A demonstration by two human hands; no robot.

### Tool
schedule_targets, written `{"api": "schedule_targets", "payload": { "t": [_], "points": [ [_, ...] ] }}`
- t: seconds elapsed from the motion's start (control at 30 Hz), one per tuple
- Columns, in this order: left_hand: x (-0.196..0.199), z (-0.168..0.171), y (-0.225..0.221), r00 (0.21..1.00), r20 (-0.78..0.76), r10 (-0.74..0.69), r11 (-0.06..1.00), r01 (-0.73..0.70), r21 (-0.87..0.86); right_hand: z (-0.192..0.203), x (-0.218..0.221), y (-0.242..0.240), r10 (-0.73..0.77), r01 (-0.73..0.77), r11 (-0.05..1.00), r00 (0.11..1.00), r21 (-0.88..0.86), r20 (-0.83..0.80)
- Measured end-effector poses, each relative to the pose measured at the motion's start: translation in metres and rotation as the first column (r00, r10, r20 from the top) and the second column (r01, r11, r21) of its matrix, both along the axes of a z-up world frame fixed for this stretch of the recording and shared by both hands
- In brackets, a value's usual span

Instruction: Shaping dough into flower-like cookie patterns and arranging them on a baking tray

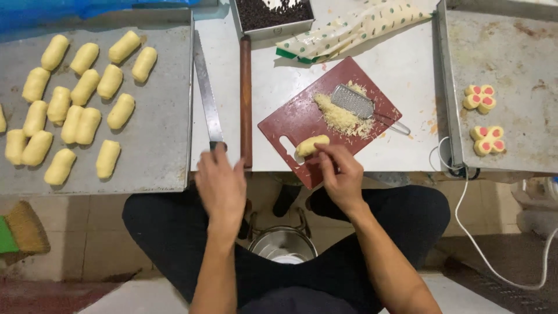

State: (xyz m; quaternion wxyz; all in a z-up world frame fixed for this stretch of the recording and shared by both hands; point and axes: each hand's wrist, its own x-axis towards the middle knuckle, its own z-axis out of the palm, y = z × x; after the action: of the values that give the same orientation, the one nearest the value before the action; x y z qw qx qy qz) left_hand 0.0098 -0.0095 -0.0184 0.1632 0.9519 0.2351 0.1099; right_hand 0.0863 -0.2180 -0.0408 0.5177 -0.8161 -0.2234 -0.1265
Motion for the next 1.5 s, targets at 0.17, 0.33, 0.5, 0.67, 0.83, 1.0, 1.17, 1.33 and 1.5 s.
{"api": "schedule_targets", "payload": {
  "t": [0.17,0.33,0.5,0.67,0.83,1.0,1.17,1.33,1.5],
  "points": [
    [-0.025,-0.007,0.006,0.994,-0.109,-0.004,1.000,0.005,0.006,0.007,-0.009,0.008,0.088,-0.082,0.995,0.990,0.064,-0.109],
    [-0.033,0.025,0.005,1.000,-0.012,0.023,0.882,-0.026,-0.470,0.021,-0.018,0.013,0.307,-0.294,0.952,0.927,0.092,-0.215],
    [-0.068,-0.008,-0.029,0.935,0.266,0.236,0.417,0.150,-0.897,0.032,-0.019,0.014,0.471,-0.374,0.882,0.709,0.285,-0.526],
    [-0.080,-0.021,-0.088,0.917,0.383,0.110,0.189,0.359,-0.914,0.053,-0.023,0.021,0.587,-0.250,0.772,0.634,0.585,-0.503],
    [-0.073,-0.021,-0.126,0.888,0.456,-0.064,0.016,0.458,-0.889,0.043,-0.049,-0.001,0.521,-0.061,0.744,0.677,0.665,-0.520],
    [-0.057,-0.010,-0.126,0.723,0.566,-0.397,0.116,0.651,-0.750,0.041,-0.078,-0.051,0.108,0.024,0.985,0.693,0.173,-0.712],
    [-0.018,-0.011,-0.106,0.605,0.641,-0.473,0.624,0.744,-0.241,0.026,-0.091,-0.098,0.030,0.242,0.934,0.682,0.264,-0.730],
    [0.055,-0.048,-0.081,0.778,0.375,-0.505,0.824,0.564,-0.060,0.050,-0.092,-0.122,-0.314,0.208,0.949,0.701,-0.238,-0.640],
    [0.078,-0.061,-0.080,0.731,0.385,-0.564,0.770,0.633,-0.073,0.039,-0.112,-0.147,-0.507,0.116,0.819,0.606,-0.563,-0.613]
  ]
}}
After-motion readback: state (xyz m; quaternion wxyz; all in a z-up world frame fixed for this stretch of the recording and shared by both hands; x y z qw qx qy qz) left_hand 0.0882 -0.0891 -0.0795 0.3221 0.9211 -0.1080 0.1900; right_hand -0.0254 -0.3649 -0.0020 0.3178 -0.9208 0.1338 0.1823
